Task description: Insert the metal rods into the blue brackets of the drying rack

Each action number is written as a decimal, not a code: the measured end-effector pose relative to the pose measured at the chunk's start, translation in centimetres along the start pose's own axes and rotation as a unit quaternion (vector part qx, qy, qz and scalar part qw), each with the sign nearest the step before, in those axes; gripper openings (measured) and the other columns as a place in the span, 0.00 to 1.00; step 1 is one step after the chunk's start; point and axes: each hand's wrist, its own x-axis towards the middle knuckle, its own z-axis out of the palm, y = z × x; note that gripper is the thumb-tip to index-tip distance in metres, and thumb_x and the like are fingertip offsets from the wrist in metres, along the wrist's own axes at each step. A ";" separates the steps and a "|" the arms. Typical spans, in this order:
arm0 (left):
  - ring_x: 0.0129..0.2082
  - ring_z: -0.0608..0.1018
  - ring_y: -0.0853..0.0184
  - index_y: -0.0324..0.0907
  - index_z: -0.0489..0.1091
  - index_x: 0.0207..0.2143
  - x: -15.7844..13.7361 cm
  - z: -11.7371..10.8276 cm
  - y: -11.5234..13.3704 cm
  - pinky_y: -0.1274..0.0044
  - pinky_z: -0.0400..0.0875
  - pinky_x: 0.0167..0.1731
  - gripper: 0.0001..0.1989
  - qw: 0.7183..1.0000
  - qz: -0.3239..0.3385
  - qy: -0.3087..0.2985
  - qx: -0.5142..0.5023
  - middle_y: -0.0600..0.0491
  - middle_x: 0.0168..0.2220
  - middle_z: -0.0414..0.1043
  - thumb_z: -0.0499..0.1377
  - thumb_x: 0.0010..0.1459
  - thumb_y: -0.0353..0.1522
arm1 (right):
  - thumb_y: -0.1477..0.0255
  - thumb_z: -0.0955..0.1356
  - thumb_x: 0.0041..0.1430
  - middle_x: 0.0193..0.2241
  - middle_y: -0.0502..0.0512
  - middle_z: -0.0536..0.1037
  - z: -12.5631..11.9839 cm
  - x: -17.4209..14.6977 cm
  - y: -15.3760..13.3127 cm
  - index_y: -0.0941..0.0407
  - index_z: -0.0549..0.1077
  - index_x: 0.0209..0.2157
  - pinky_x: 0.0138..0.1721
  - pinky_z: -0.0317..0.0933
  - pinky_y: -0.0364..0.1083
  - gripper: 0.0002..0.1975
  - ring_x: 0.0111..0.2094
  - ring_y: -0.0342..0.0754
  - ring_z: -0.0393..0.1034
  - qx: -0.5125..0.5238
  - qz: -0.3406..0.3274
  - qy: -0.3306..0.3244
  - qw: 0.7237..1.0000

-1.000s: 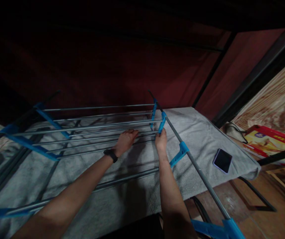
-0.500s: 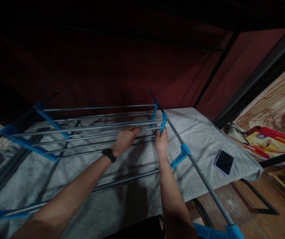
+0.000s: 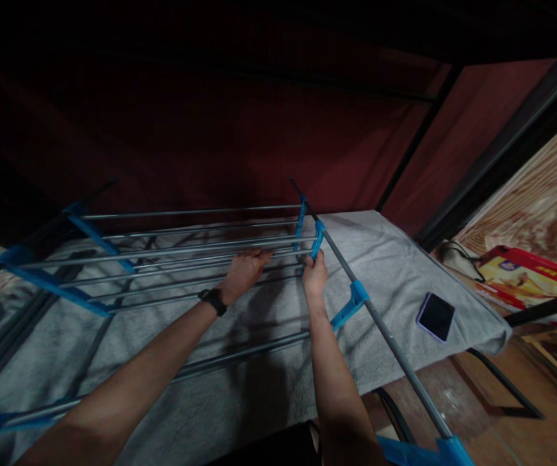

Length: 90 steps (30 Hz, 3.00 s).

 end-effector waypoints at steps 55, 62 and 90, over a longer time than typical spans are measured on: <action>0.59 0.69 0.61 0.42 0.65 0.60 -3.3 -3.2 1.3 0.68 0.62 0.59 0.20 0.972 0.188 0.114 0.087 0.45 0.57 0.70 0.49 0.67 0.26 | 0.67 0.63 0.57 0.53 0.61 0.75 0.7 0.3 0.5 0.55 0.66 0.59 0.59 0.59 0.55 0.27 0.55 0.55 0.68 0.084 -0.029 0.019 0.996; 0.51 0.75 0.59 0.41 0.65 0.57 0.7 -6.3 0.4 0.69 0.66 0.49 0.18 0.986 0.054 0.126 0.096 0.44 0.50 0.74 0.50 0.70 0.38 | 0.69 0.62 0.57 0.66 0.62 0.63 0.9 1.8 -1.4 0.58 0.56 0.67 0.69 0.46 0.55 0.36 0.67 0.52 0.56 0.144 -0.067 0.042 0.986; 0.45 0.80 0.63 0.44 0.70 0.46 2.3 -5.6 -0.4 0.75 0.68 0.36 0.17 0.997 0.045 0.010 0.063 0.47 0.44 0.78 0.44 0.72 0.39 | 0.67 0.60 0.63 0.57 0.67 0.73 0.1 1.9 -1.6 0.59 0.68 0.59 0.61 0.59 0.56 0.25 0.60 0.56 0.67 0.078 -0.053 0.072 0.993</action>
